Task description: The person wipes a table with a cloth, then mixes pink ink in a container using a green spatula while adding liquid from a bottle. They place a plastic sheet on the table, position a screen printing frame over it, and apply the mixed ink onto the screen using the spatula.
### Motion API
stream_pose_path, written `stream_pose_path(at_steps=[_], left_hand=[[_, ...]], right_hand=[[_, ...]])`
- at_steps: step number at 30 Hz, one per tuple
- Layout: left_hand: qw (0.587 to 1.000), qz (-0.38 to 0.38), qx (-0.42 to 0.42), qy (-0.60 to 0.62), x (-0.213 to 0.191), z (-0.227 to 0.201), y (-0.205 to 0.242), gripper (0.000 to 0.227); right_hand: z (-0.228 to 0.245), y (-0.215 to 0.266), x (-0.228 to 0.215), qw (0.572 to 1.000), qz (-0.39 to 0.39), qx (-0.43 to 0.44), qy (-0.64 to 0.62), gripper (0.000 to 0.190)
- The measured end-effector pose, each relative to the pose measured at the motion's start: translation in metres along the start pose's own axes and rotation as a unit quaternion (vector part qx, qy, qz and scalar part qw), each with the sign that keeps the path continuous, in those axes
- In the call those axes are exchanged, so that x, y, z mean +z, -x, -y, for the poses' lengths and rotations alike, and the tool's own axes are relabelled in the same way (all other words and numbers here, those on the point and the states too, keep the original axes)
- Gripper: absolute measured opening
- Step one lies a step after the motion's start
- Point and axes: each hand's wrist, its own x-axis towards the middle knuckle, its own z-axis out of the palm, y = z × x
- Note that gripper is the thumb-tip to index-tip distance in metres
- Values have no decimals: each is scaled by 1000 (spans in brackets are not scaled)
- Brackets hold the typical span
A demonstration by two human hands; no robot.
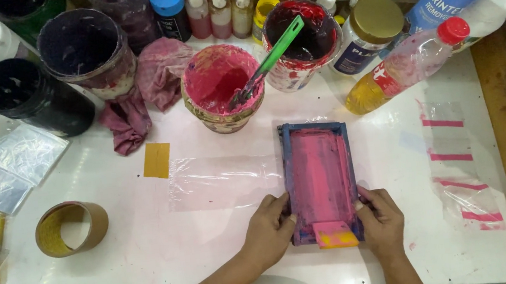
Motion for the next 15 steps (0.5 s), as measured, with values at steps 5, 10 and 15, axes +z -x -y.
stream_pose_path(at_steps=[5, 10, 15], left_hand=[[999, -19, 39, 10, 0, 1, 0, 54], [999, -27, 14, 19, 2, 3, -1, 56], [999, -13, -2, 30, -2, -6, -1, 53]], right_hand=[[0, -1, 1, 1000, 5, -17, 7, 40], [0, -2, 3, 1000, 3, -12, 5, 38], [5, -2, 2, 1000, 4, -8, 7, 36]])
